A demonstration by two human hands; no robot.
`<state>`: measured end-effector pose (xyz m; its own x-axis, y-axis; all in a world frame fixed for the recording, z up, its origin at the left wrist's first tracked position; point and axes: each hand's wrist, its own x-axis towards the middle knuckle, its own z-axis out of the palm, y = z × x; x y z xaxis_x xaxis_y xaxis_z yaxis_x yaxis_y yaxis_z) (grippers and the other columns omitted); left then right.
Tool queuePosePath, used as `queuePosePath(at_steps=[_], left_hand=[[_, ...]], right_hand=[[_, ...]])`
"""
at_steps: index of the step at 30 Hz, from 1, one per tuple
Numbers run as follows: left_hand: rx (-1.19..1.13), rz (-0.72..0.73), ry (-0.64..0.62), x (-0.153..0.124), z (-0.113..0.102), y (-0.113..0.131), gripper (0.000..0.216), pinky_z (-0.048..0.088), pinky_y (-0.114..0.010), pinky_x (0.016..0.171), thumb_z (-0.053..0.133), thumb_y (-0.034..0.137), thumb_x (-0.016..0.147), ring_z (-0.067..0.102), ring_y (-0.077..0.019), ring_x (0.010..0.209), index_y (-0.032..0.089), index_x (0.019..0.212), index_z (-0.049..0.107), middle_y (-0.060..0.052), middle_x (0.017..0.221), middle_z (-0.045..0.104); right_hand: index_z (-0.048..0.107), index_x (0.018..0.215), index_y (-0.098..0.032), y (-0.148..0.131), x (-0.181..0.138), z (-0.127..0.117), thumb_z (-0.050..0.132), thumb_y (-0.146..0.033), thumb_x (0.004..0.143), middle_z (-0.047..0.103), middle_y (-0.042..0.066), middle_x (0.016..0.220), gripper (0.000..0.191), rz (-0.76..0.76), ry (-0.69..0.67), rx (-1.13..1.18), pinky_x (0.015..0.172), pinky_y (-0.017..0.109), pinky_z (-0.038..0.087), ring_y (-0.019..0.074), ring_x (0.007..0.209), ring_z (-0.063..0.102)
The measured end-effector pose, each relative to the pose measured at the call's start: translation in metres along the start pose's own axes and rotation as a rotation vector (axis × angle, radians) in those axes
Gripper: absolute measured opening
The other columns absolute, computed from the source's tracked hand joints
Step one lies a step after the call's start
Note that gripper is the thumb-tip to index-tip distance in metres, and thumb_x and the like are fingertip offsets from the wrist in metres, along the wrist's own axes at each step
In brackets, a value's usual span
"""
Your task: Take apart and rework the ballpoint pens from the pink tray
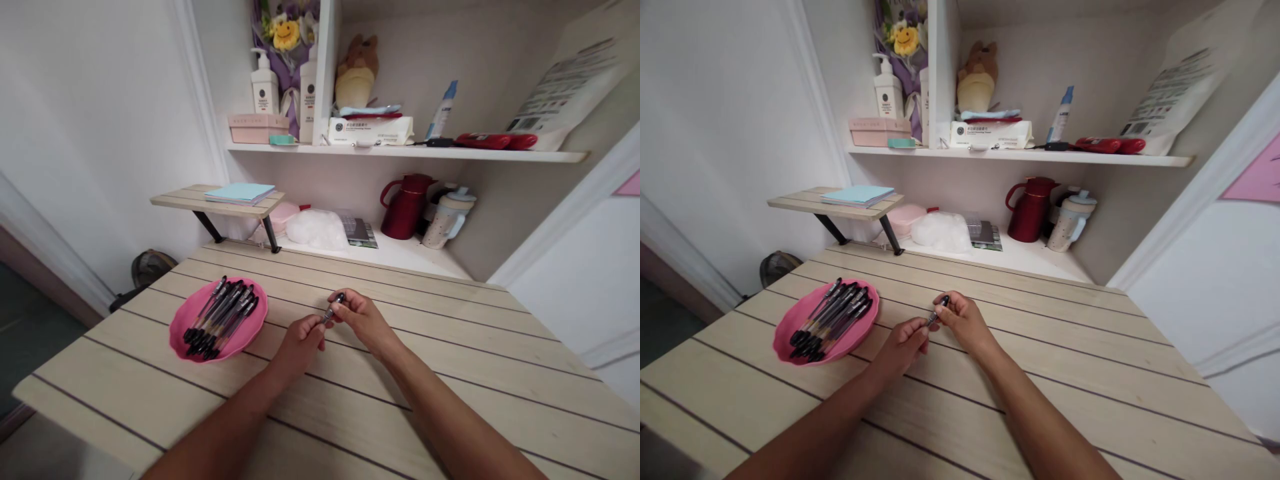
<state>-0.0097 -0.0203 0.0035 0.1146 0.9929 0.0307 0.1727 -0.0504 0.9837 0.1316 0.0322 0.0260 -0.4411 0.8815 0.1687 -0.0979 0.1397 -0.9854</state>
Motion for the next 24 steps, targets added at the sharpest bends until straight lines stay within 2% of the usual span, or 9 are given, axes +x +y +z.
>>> queuePosePath(at_steps=[5, 8, 12, 15, 20, 24], left_hand=[[0.035, 0.066, 0.01, -0.003, -0.003, 0.004, 0.027, 0.028, -0.018, 0.046, 0.04, 0.035, 0.078, 0.035, -0.0072, 0.046, 0.015, 0.085, 0.058, 0.006, 0.051, 0.042], [0.106, 0.078, 0.101, -0.002, -0.012, 0.011, 0.025, 0.031, -0.019, 0.047, 0.042, 0.033, 0.077, 0.04, -0.0082, 0.048, 0.016, 0.084, 0.059, 0.004, 0.055, 0.047], [0.301, 0.175, 0.327, 0.0, -0.04, 0.026, 0.019, 0.038, -0.023, 0.06, 0.052, 0.03, 0.069, 0.051, -0.0135, 0.066, 0.015, 0.073, 0.063, -0.002, 0.07, 0.056], [0.478, 0.187, 0.37, -0.005, -0.068, 0.036, 0.02, 0.039, -0.024, 0.06, 0.052, 0.031, 0.068, 0.052, -0.0141, 0.064, 0.016, 0.069, 0.064, -0.001, 0.066, 0.058], [0.765, 0.059, 0.404, -0.019, -0.106, 0.038, 0.026, 0.038, -0.025, 0.066, 0.045, 0.034, 0.072, 0.056, -0.0168, 0.073, 0.02, 0.074, 0.067, -0.003, 0.077, 0.064], [0.922, -0.094, 0.403, -0.02, -0.129, 0.034, 0.028, 0.037, -0.026, 0.067, 0.041, 0.034, 0.076, 0.057, -0.0187, 0.078, 0.021, 0.08, 0.065, -0.004, 0.086, 0.065]], right_hand=[[0.052, 0.084, -0.016, -0.005, -0.001, 0.0, 0.06, -0.035, 0.068, 0.056, -0.002, 0.061, 0.026, 0.02, -0.025, -0.023, 0.057, 0.024, 0.037, 0.0106, 0.057, 0.052], [0.051, 0.082, -0.017, -0.003, 0.001, 0.0, 0.065, -0.031, 0.063, 0.054, -0.003, 0.061, 0.027, 0.046, -0.067, -0.019, 0.056, 0.022, 0.037, 0.0094, 0.057, 0.05], [0.052, 0.08, -0.016, 0.004, 0.002, 0.002, 0.061, -0.029, 0.066, 0.049, -0.005, 0.056, 0.021, 0.125, -0.095, -0.093, 0.051, 0.021, 0.037, 0.0076, 0.05, 0.046], [0.053, 0.073, -0.016, 0.011, -0.006, 0.007, 0.056, -0.027, 0.068, 0.049, -0.004, 0.056, 0.013, 0.19, -0.163, -0.185, 0.048, 0.02, 0.037, 0.0073, 0.048, 0.046], [0.053, 0.066, -0.015, 0.025, -0.032, 0.017, 0.048, -0.022, 0.07, 0.045, -0.005, 0.05, 0.01, 0.287, -0.279, -0.397, 0.041, 0.018, 0.03, 0.0062, 0.042, 0.041], [0.056, 0.065, -0.016, 0.027, -0.044, 0.021, 0.048, -0.017, 0.069, 0.052, -0.003, 0.056, 0.01, 0.135, -0.298, -0.635, 0.046, 0.018, 0.028, 0.0077, 0.052, 0.044]])
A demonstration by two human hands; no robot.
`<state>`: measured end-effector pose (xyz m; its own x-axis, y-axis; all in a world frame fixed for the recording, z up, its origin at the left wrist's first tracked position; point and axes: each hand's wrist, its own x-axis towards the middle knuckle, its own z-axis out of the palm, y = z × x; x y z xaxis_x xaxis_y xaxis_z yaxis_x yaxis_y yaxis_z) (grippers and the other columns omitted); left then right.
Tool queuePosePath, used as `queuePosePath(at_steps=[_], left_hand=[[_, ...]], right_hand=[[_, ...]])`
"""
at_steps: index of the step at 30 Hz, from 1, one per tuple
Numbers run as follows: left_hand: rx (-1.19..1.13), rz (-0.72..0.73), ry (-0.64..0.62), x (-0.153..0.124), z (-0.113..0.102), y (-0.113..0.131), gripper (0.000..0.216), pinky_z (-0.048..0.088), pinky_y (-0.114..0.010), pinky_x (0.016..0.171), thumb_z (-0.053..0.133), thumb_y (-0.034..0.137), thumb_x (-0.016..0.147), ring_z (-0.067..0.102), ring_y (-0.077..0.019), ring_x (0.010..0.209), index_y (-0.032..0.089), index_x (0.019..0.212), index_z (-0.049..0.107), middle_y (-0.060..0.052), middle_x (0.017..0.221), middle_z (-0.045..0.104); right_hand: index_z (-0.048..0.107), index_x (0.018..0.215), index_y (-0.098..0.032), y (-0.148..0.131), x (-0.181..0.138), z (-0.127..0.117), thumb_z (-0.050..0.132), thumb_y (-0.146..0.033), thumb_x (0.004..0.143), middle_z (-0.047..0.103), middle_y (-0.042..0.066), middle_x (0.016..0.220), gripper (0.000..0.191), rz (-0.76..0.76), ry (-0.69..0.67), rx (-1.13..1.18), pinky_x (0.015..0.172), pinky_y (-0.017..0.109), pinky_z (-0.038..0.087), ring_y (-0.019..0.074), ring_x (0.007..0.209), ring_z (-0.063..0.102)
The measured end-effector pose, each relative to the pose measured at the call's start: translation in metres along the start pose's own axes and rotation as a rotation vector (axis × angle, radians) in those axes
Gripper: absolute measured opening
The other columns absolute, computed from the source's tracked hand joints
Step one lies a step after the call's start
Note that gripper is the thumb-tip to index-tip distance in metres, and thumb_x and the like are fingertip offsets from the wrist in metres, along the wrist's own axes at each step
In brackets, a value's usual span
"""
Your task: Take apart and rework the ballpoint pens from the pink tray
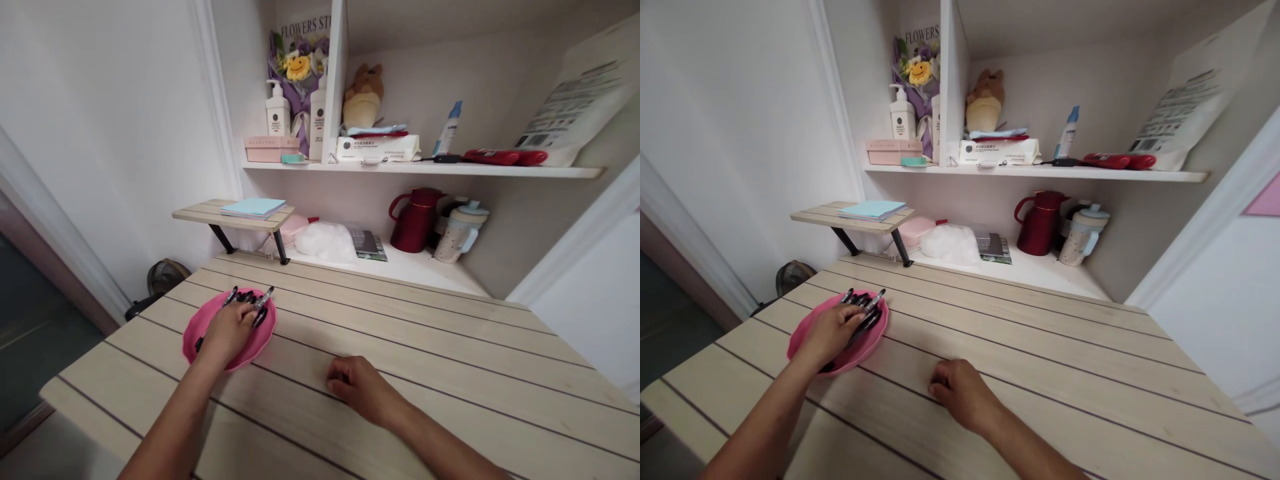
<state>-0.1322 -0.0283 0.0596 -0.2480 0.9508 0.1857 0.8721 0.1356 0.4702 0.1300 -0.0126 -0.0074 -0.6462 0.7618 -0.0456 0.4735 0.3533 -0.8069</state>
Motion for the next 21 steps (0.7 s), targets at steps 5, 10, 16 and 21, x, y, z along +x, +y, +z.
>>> queuePosePath(at_steps=[5, 10, 16, 21], left_hand=[[0.224, -0.112, 0.025, 0.011, -0.004, -0.015, 0.028, 0.036, -0.027, 0.064, 0.039, 0.034, 0.076, 0.057, -0.021, 0.08, 0.023, 0.088, 0.063, -0.005, 0.088, 0.066], [0.35, -0.172, 0.002, 0.011, 0.001, -0.017, 0.03, 0.035, -0.028, 0.059, 0.038, 0.035, 0.077, 0.058, -0.0221, 0.076, 0.021, 0.087, 0.062, -0.007, 0.085, 0.065], [0.333, -0.152, 0.129, 0.018, -0.005, -0.031, 0.047, 0.038, -0.028, 0.074, 0.042, 0.048, 0.072, 0.054, -0.0228, 0.092, 0.018, 0.106, 0.054, -0.01, 0.101, 0.058], [0.303, -0.099, -0.021, 0.024, -0.001, -0.046, 0.08, 0.034, -0.031, 0.085, 0.043, 0.06, 0.065, 0.045, -0.0268, 0.108, 0.007, 0.124, 0.034, -0.018, 0.117, 0.049]], right_hand=[[0.06, 0.069, -0.018, -0.003, 0.0, -0.001, 0.047, -0.019, 0.07, 0.061, 0.0, 0.068, 0.013, -0.014, 0.007, -0.157, 0.054, 0.02, 0.032, 0.0105, 0.061, 0.05], [0.061, 0.071, -0.018, -0.002, 0.002, -0.001, 0.047, -0.02, 0.07, 0.061, -0.001, 0.068, 0.014, -0.016, -0.007, -0.178, 0.053, 0.02, 0.031, 0.0105, 0.061, 0.05], [0.061, 0.071, -0.018, -0.002, 0.001, -0.001, 0.047, -0.021, 0.07, 0.061, 0.0, 0.068, 0.014, -0.012, -0.01, -0.175, 0.053, 0.02, 0.031, 0.0104, 0.06, 0.05], [0.061, 0.071, -0.018, -0.001, 0.001, 0.0, 0.047, -0.021, 0.071, 0.062, 0.0, 0.069, 0.014, -0.006, 0.006, -0.187, 0.053, 0.02, 0.031, 0.0108, 0.061, 0.051]])
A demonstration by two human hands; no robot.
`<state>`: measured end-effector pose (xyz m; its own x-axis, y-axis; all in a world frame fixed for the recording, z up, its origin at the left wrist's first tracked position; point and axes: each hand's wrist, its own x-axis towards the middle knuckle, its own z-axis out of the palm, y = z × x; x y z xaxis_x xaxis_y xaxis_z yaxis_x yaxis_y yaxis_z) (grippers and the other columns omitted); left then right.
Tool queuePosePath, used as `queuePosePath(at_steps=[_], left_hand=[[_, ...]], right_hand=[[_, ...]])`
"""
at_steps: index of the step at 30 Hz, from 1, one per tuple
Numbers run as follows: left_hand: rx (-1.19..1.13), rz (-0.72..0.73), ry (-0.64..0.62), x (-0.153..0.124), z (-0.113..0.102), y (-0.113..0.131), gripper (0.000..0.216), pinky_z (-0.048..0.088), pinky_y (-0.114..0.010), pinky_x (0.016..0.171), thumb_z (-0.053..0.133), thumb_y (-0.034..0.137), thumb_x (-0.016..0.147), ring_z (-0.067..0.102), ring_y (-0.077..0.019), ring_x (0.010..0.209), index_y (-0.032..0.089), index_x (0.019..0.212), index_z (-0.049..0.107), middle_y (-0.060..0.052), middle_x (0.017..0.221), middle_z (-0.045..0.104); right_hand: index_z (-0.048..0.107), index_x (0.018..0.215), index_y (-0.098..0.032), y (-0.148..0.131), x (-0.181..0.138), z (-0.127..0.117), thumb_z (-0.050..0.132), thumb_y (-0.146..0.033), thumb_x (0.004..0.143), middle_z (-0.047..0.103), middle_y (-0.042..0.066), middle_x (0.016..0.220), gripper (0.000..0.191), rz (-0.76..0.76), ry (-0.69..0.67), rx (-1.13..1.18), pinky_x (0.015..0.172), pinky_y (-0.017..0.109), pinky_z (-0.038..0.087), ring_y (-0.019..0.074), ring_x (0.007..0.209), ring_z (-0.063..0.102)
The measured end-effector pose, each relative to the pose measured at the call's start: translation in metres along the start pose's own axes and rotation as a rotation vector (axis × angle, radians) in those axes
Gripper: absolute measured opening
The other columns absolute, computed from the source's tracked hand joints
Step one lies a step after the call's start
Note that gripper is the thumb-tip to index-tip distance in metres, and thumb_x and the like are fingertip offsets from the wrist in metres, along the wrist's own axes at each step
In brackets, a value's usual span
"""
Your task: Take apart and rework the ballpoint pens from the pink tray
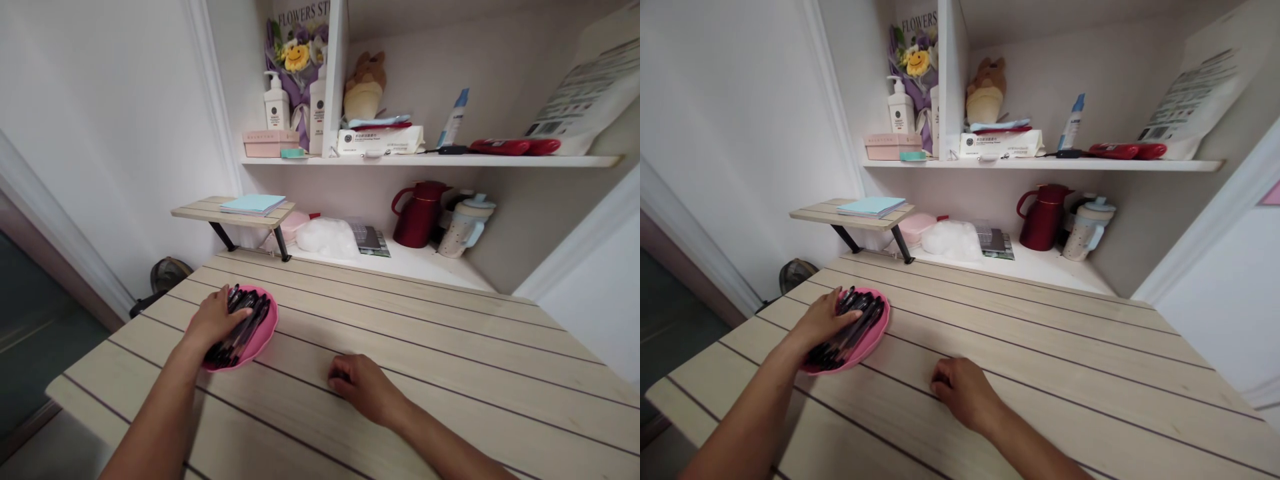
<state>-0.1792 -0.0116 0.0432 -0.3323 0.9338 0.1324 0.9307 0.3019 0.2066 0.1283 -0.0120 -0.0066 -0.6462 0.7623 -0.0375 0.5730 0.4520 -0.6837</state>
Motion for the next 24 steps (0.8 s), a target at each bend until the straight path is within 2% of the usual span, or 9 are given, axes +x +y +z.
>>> queuePosePath(at_steps=[3, 5, 9, 15, 24], left_hand=[[-0.033, 0.04, -0.075, -0.003, 0.012, 0.004, 0.09, 0.031, -0.032, 0.088, 0.042, 0.064, 0.064, 0.038, -0.0278, 0.116, 0.008, 0.131, 0.021, -0.019, 0.128, 0.038], [-0.015, 0.019, -0.093, -0.007, 0.016, 0.009, 0.094, 0.032, -0.034, 0.086, 0.042, 0.066, 0.061, 0.039, -0.0302, 0.115, 0.011, 0.133, 0.018, -0.019, 0.13, 0.035], [0.066, -0.026, -0.116, -0.014, 0.014, 0.019, 0.092, 0.034, -0.035, 0.081, 0.048, 0.062, 0.059, 0.043, -0.0318, 0.11, 0.012, 0.132, 0.021, -0.02, 0.126, 0.039], [0.123, -0.047, -0.151, -0.017, 0.013, 0.021, 0.095, 0.034, -0.036, 0.081, 0.048, 0.058, 0.058, 0.036, -0.033, 0.116, 0.007, 0.132, 0.018, -0.021, 0.129, 0.036], [0.103, -0.062, -0.164, -0.016, 0.013, 0.015, 0.082, 0.038, -0.033, 0.074, 0.049, 0.04, 0.063, 0.051, -0.0288, 0.101, 0.012, 0.132, 0.016, -0.019, 0.122, 0.042]], right_hand=[[0.061, 0.072, -0.018, -0.001, -0.001, 0.0, 0.047, -0.021, 0.071, 0.062, 0.0, 0.07, 0.014, 0.003, 0.001, -0.005, 0.054, 0.02, 0.031, 0.0111, 0.062, 0.051], [0.061, 0.073, -0.019, -0.001, -0.001, 0.0, 0.047, -0.021, 0.071, 0.063, 0.0, 0.071, 0.014, 0.002, 0.006, -0.01, 0.056, 0.02, 0.032, 0.0114, 0.064, 0.052], [0.061, 0.073, -0.02, 0.0, -0.001, 0.001, 0.047, -0.021, 0.072, 0.063, 0.0, 0.073, 0.014, 0.009, 0.011, -0.022, 0.057, 0.02, 0.033, 0.0115, 0.065, 0.052], [0.062, 0.073, -0.019, -0.001, -0.002, 0.001, 0.047, -0.022, 0.072, 0.063, 0.0, 0.072, 0.015, 0.015, 0.012, -0.01, 0.056, 0.02, 0.032, 0.0115, 0.064, 0.052], [0.063, 0.074, -0.02, -0.003, -0.001, 0.002, 0.047, -0.02, 0.07, 0.064, 0.0, 0.073, 0.017, 0.016, 0.034, -0.034, 0.057, 0.02, 0.033, 0.0116, 0.066, 0.054]])
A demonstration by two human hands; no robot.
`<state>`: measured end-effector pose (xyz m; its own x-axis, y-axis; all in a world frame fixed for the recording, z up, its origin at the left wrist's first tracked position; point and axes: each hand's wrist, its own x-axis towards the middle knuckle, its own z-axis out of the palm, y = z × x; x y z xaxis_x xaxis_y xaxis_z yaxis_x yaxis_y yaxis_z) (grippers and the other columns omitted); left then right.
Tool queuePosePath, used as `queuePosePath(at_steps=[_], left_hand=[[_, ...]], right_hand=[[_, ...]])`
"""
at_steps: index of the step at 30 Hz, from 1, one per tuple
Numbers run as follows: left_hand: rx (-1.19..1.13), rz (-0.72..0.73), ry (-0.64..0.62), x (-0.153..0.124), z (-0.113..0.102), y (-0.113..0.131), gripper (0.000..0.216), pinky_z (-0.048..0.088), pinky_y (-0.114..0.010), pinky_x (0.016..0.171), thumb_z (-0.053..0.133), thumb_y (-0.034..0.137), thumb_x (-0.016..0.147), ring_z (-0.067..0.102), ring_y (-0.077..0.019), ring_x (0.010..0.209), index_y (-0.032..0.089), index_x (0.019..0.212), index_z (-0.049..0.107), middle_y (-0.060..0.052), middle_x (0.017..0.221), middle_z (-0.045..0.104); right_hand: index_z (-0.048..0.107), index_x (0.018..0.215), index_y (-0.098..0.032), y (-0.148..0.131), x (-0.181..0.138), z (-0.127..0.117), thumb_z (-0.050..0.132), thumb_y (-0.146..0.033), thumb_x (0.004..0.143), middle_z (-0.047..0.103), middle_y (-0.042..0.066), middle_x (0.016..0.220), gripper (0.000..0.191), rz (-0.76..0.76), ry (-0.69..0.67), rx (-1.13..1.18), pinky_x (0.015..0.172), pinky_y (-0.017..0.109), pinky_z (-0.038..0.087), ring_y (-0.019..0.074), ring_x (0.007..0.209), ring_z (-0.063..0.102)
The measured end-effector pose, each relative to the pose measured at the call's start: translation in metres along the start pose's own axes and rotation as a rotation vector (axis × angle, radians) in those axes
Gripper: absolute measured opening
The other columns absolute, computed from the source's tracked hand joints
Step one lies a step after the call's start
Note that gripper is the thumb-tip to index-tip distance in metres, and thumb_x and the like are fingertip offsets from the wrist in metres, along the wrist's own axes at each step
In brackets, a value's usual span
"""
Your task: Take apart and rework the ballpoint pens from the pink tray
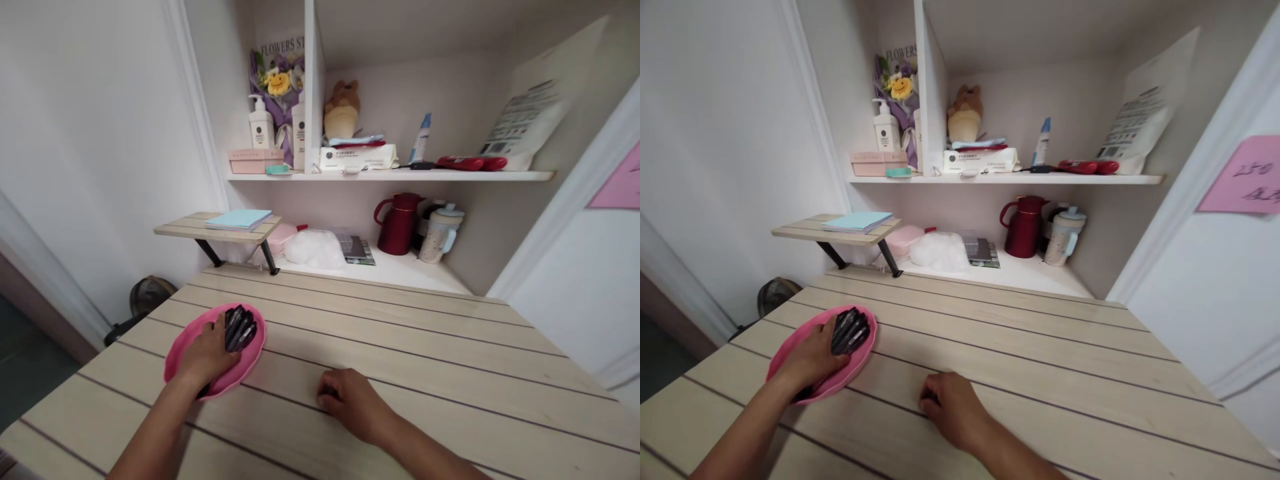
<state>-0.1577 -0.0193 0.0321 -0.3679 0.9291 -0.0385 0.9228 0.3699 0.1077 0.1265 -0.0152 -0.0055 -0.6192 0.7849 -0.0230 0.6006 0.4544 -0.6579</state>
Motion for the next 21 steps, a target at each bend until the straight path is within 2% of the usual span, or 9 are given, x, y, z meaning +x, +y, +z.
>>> queuePosePath(at_steps=[3, 6, 9, 12, 15, 17, 19, 21], left_hand=[[0.006, 0.03, 0.016, 0.001, 0.0, -0.002, 0.081, 0.038, -0.033, 0.073, 0.049, 0.036, 0.063, 0.053, -0.0282, 0.098, 0.013, 0.132, 0.014, -0.018, 0.121, 0.043], [-0.007, 0.035, 0.002, 0.002, 0.002, -0.006, 0.083, 0.038, -0.034, 0.075, 0.049, 0.041, 0.063, 0.054, -0.0287, 0.097, 0.013, 0.133, 0.014, -0.018, 0.122, 0.043], [-0.01, 0.065, 0.004, 0.0, 0.0, -0.008, 0.087, 0.036, -0.035, 0.082, 0.051, 0.045, 0.062, 0.049, -0.0289, 0.104, 0.01, 0.133, 0.016, -0.019, 0.124, 0.041], [0.043, 0.132, 0.047, -0.009, -0.009, 0.0, 0.082, 0.033, -0.038, 0.087, 0.053, 0.041, 0.061, 0.04, -0.0296, 0.112, 0.01, 0.131, 0.025, -0.017, 0.126, 0.04], [0.109, 0.207, 0.166, -0.028, -0.015, 0.027, 0.062, 0.029, -0.039, 0.091, 0.051, 0.029, 0.066, 0.037, -0.0295, 0.114, 0.012, 0.124, 0.039, -0.016, 0.123, 0.044], [0.1, 0.338, 0.229, -0.046, -0.012, 0.055, 0.046, 0.027, -0.037, 0.093, 0.043, 0.017, 0.071, 0.04, -0.026, 0.112, 0.013, 0.116, 0.047, -0.014, 0.12, 0.048], [0.068, 0.513, 0.154, -0.064, -0.004, 0.083, 0.044, 0.031, -0.035, 0.089, 0.036, 0.007, 0.071, 0.047, -0.0231, 0.104, 0.014, 0.112, 0.052, -0.013, 0.109, 0.055], [0.061, 0.585, 0.061, -0.079, 0.008, 0.107, 0.041, 0.036, -0.038, 0.081, 0.033, 0.005, 0.071, 0.051, -0.0253, 0.097, 0.016, 0.102, 0.057, -0.012, 0.1, 0.059]], right_hand=[[0.063, 0.075, -0.02, 0.0, 0.0, 0.0, 0.047, -0.02, 0.069, 0.065, 0.0, 0.074, 0.017, 0.011, 0.0, 0.0, 0.058, 0.02, 0.034, 0.0117, 0.067, 0.054], [0.064, 0.076, -0.02, 0.001, 0.0, 0.001, 0.048, -0.021, 0.069, 0.065, 0.0, 0.075, 0.018, 0.023, 0.01, -0.006, 0.059, 0.02, 0.034, 0.012, 0.067, 0.055], [0.064, 0.078, -0.021, 0.001, 0.0, 0.0, 0.049, -0.022, 0.069, 0.065, 0.0, 0.076, 0.018, 0.022, 0.016, -0.001, 0.058, 0.02, 0.034, 0.0122, 0.068, 0.055], [0.063, 0.077, -0.02, -0.002, -0.002, -0.003, 0.049, -0.022, 0.068, 0.065, 0.0, 0.076, 0.017, 0.02, 0.003, 0.008, 0.057, 0.019, 0.035, 0.0123, 0.068, 0.056], [0.063, 0.078, -0.02, -0.005, -0.008, -0.005, 0.047, -0.021, 0.069, 0.065, 0.0, 0.078, 0.018, 0.003, 0.002, 0.014, 0.058, 0.019, 0.035, 0.0123, 0.069, 0.056], [0.063, 0.078, -0.02, -0.007, -0.014, -0.005, 0.046, -0.02, 0.068, 0.065, 0.0, 0.078, 0.019, -0.011, 0.006, 0.004, 0.059, 0.019, 0.036, 0.0121, 0.069, 0.056], [0.062, 0.078, -0.021, -0.009, -0.021, -0.002, 0.046, -0.019, 0.068, 0.065, 0.0, 0.079, 0.019, -0.017, 0.017, -0.026, 0.059, 0.019, 0.036, 0.0124, 0.069, 0.056], [0.062, 0.079, -0.021, -0.011, -0.026, 0.001, 0.046, -0.02, 0.068, 0.065, 0.0, 0.079, 0.019, -0.019, 0.017, -0.062, 0.058, 0.019, 0.035, 0.013, 0.068, 0.056]])
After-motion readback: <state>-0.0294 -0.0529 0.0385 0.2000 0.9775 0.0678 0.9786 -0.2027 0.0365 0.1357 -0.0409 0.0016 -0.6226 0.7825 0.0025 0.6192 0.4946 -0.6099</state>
